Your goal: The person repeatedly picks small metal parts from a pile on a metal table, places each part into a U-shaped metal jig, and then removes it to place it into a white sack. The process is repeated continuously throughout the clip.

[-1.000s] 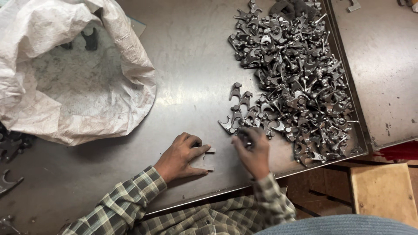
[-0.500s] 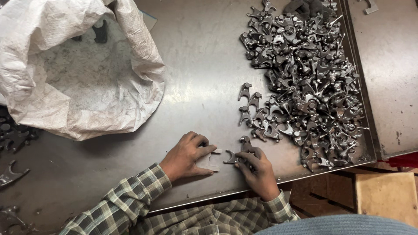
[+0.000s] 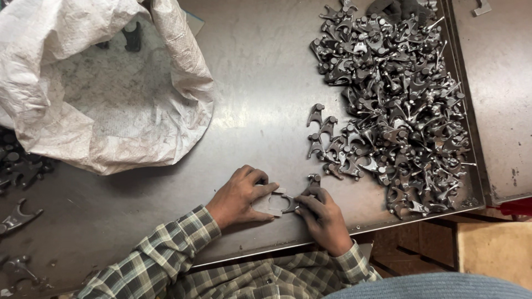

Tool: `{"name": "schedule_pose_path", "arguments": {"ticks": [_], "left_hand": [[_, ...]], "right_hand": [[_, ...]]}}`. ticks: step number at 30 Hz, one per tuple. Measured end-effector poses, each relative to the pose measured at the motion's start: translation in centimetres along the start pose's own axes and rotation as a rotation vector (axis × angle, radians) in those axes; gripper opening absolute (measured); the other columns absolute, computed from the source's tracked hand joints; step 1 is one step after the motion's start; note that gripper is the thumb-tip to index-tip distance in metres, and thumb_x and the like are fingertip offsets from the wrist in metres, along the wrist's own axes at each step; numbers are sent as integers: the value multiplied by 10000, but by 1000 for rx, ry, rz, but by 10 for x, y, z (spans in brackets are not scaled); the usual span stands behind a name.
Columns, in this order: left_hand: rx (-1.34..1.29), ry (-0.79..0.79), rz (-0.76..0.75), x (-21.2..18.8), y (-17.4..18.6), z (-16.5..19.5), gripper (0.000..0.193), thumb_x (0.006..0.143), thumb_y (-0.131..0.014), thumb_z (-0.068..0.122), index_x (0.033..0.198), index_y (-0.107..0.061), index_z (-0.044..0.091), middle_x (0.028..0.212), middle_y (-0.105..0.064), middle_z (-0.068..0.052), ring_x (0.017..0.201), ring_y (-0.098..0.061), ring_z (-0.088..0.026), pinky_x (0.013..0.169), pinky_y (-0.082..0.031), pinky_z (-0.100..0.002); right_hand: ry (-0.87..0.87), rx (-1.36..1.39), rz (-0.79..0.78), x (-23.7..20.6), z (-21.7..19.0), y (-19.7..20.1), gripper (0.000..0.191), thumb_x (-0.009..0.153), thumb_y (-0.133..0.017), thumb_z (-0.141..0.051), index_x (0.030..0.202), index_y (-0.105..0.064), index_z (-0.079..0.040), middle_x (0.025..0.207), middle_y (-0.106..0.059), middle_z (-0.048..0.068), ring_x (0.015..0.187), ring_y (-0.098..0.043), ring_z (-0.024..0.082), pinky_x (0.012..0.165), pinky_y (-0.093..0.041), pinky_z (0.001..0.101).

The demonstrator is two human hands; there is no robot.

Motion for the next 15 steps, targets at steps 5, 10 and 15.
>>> {"name": "schedule_pose_path", "arguments": {"ticks": [5,10,15], "left_hand": [[7,-14,3,0,1,1,714,644,-917,463,1247,-718,137,1178,-619,-112,1117,-549,-310,989,-505,-459],[4,12,0,0,-2,-1,722,629,-916,473,1247,-722,155,1186,-619,-109,1123,-547,-309,983,-504,-463],[19,-14,6,1,-1,-1,729,647,-908,482,1262,-715,139,1196,-619,-105,1132,-547,-302,994,-511,-456]], "right_hand": [[15,-17,19,6,-7,3,286,788,-789,-43,1071,-744,-39,1038,-669,131,903,-693,289,750,-570,367],[-3,-23,-45,7,-11,-10,320,824,-760,-36,1140,-711,-30,1100,-644,149,961,-678,308,795,-561,384],[63,-51,-94,3,1,-10,370,812,-752,-40,1171,-668,-20,1153,-624,158,1030,-648,332,857,-547,406]]}}
Point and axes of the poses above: each hand's wrist, its own x-axis towards the middle knuckle, its own y-axis out of the back of the hand, z = x × y, the point moved 10 cm from there along x, towards the middle knuckle
